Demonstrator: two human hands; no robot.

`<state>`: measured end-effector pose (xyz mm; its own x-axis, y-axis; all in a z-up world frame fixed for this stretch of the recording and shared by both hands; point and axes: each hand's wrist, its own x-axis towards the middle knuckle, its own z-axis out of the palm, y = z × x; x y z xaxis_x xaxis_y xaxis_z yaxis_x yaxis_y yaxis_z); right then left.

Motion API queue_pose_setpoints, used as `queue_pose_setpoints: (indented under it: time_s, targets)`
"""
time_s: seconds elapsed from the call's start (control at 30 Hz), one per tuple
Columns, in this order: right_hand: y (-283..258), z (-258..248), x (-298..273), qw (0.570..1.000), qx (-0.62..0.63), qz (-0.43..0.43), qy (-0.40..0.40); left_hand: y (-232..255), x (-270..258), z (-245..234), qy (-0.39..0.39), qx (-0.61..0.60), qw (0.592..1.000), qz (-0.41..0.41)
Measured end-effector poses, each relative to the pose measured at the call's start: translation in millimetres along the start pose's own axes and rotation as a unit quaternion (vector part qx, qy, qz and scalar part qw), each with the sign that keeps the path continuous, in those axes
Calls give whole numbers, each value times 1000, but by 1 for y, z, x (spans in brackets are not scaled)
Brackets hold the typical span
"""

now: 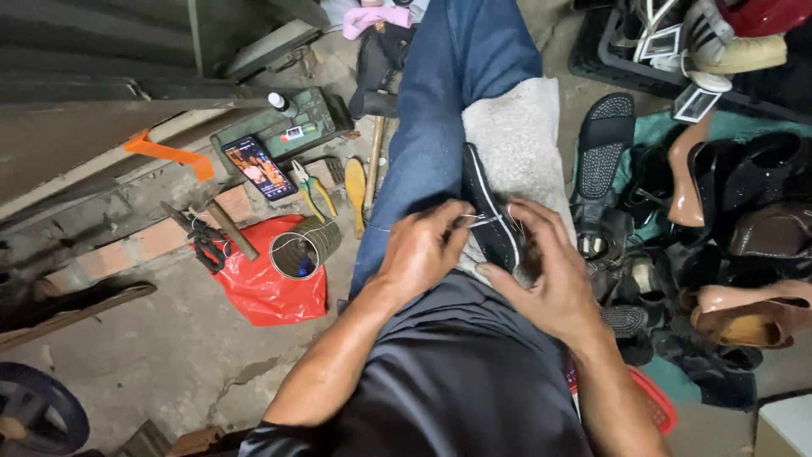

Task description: Hand-stitching a replacement sole onto a shoe using a needle and thread in a repair shop.

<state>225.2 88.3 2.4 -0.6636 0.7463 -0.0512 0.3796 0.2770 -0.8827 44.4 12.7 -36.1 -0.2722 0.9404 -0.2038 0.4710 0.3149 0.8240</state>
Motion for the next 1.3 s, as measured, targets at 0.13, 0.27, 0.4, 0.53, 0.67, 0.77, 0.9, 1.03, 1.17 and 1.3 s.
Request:
queue_pose_setpoints:
  time_s: [0.13, 0.27, 0.4, 0.53, 0.67, 0.77, 0.9, 1.03, 1.17, 1.3]
  targets:
    - [24, 9, -3, 993, -111, 12, -30, 7, -10, -7, -27, -174, 984, -39]
    - [58, 18, -7, 986, -158, -39, 38, 26, -22, -30, -81, -196, 977, 26]
    - [57, 24, -8, 979, -161, -71, 100, 32, -29, -27, -59, -79, 993, 68]
    - [50, 17, -11, 978, -171, -57, 108, 12, -10, -14, -6, 54, 997, 49]
    - [40, 16, -11, 978, -172, -34, 109, -4, 1, 18, 15, 138, 990, 31]
    - [33, 14, -11, 982, -161, -15, 100, -4, 3, 25, 16, 124, 991, 42]
    - [17, 10, -5, 984, -160, 5, 74, 1, -4, 16, -36, -77, 996, -4]
    - [10, -3, -2, 989, -140, 22, 43, -6, -20, -49, -196, -188, 961, 43]
    - [11, -17, -3, 994, -62, 77, -34, -68, -50, -102, -150, -16, 982, -110]
    - [67, -9, -35, 986, 69, 148, 25, -138, -86, -147, -3, 165, 922, -350]
